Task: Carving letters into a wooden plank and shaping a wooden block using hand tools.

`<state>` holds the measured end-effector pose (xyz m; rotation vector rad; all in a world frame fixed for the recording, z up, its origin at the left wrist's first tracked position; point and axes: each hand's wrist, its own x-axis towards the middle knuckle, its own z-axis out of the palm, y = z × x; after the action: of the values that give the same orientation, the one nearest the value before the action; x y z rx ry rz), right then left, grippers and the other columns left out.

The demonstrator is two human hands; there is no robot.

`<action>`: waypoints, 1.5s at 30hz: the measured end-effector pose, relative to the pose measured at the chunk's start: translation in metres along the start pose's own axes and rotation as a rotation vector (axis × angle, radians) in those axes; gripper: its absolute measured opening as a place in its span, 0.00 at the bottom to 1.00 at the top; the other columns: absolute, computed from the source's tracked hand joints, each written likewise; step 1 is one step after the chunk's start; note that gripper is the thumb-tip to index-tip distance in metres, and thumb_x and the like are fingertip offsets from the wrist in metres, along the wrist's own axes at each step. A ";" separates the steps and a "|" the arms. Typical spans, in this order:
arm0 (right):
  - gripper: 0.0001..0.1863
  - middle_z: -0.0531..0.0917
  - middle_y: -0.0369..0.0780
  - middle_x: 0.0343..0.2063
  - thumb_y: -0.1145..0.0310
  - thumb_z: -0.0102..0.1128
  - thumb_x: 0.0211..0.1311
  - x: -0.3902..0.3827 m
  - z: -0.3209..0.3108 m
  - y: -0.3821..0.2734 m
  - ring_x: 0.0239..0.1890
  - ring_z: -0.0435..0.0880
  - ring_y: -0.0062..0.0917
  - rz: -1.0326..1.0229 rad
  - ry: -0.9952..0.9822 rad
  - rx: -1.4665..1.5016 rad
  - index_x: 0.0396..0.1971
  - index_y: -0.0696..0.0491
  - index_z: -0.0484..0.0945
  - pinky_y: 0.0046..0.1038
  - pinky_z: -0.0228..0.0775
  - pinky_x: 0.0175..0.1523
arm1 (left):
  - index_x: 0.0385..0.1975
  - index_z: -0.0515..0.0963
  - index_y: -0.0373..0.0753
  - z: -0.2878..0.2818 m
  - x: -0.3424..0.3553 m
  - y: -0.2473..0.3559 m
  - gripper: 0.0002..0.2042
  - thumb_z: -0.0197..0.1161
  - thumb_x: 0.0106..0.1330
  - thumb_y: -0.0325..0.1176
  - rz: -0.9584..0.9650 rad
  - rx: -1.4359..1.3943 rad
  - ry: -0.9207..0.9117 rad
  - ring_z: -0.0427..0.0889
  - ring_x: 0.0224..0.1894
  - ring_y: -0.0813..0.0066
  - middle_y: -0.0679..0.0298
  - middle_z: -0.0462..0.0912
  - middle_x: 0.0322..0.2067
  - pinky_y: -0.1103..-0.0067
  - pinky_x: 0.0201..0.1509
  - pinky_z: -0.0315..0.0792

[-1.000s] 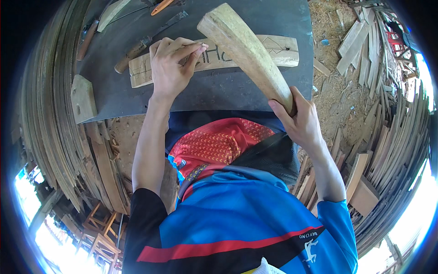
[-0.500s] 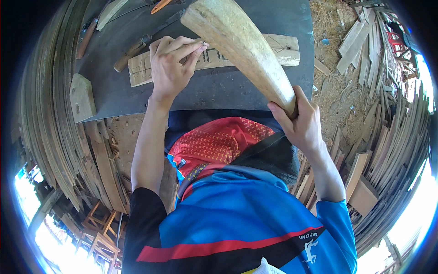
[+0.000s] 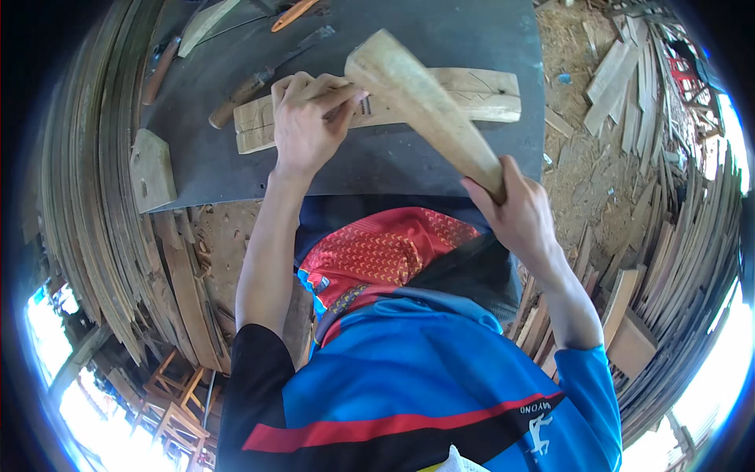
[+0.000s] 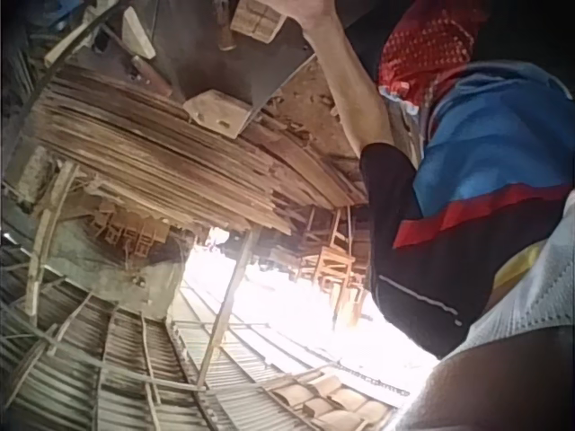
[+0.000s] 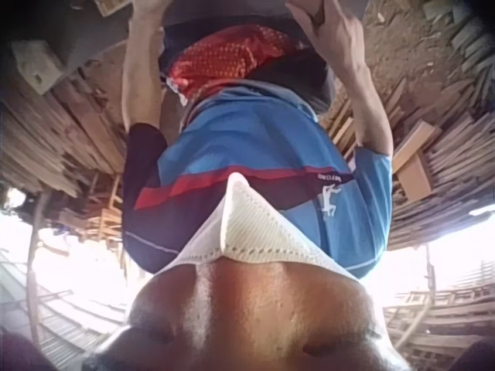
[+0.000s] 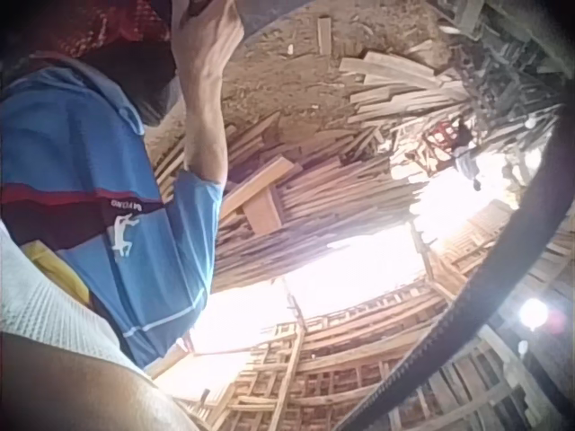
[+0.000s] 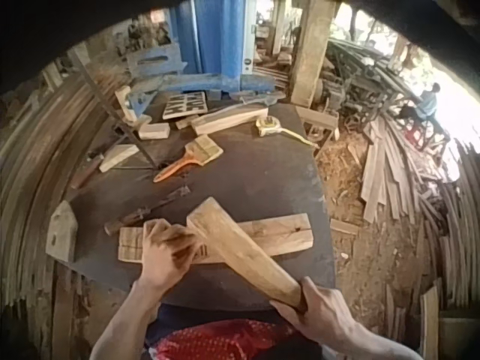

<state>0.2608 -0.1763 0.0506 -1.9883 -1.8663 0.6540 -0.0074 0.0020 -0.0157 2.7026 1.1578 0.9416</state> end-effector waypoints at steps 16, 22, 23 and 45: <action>0.27 0.83 0.52 0.21 0.48 0.69 0.67 0.011 -0.008 0.013 0.27 0.87 0.51 0.024 -0.087 -0.055 0.42 0.60 0.73 0.44 0.78 0.31 | 0.33 0.89 0.46 -0.001 0.001 0.003 0.05 0.76 0.59 0.34 -0.011 0.021 0.016 0.78 0.36 0.70 0.75 0.86 0.34 0.70 0.49 0.67; 0.27 0.83 0.53 0.21 0.49 0.68 0.69 0.012 -0.025 0.003 0.26 0.87 0.50 0.181 -0.033 0.202 0.40 0.62 0.75 0.41 0.77 0.33 | 0.36 0.89 0.46 -0.007 0.005 0.009 0.05 0.74 0.62 0.32 -0.010 0.004 0.027 0.80 0.38 0.72 0.75 0.87 0.36 0.71 0.49 0.67; 0.27 0.83 0.53 0.21 0.49 0.68 0.69 0.012 -0.025 0.003 0.26 0.87 0.50 0.183 -0.032 0.201 0.40 0.62 0.75 0.41 0.77 0.33 | 0.36 0.89 0.46 -0.007 0.004 0.008 0.05 0.74 0.62 0.32 -0.009 0.002 0.026 0.80 0.38 0.72 0.75 0.87 0.36 0.71 0.49 0.67; 0.28 0.82 0.52 0.18 0.47 0.67 0.70 0.010 -0.012 0.007 0.24 0.88 0.45 0.139 -0.095 0.232 0.39 0.62 0.76 0.39 0.77 0.32 | 0.34 0.90 0.49 0.000 0.005 0.000 0.05 0.75 0.61 0.38 -0.058 -0.055 0.022 0.77 0.36 0.72 0.79 0.85 0.34 0.71 0.51 0.67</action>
<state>0.2734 -0.1662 0.0562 -1.9764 -1.6279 0.9723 -0.0042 0.0051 -0.0134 2.6074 1.1900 0.9829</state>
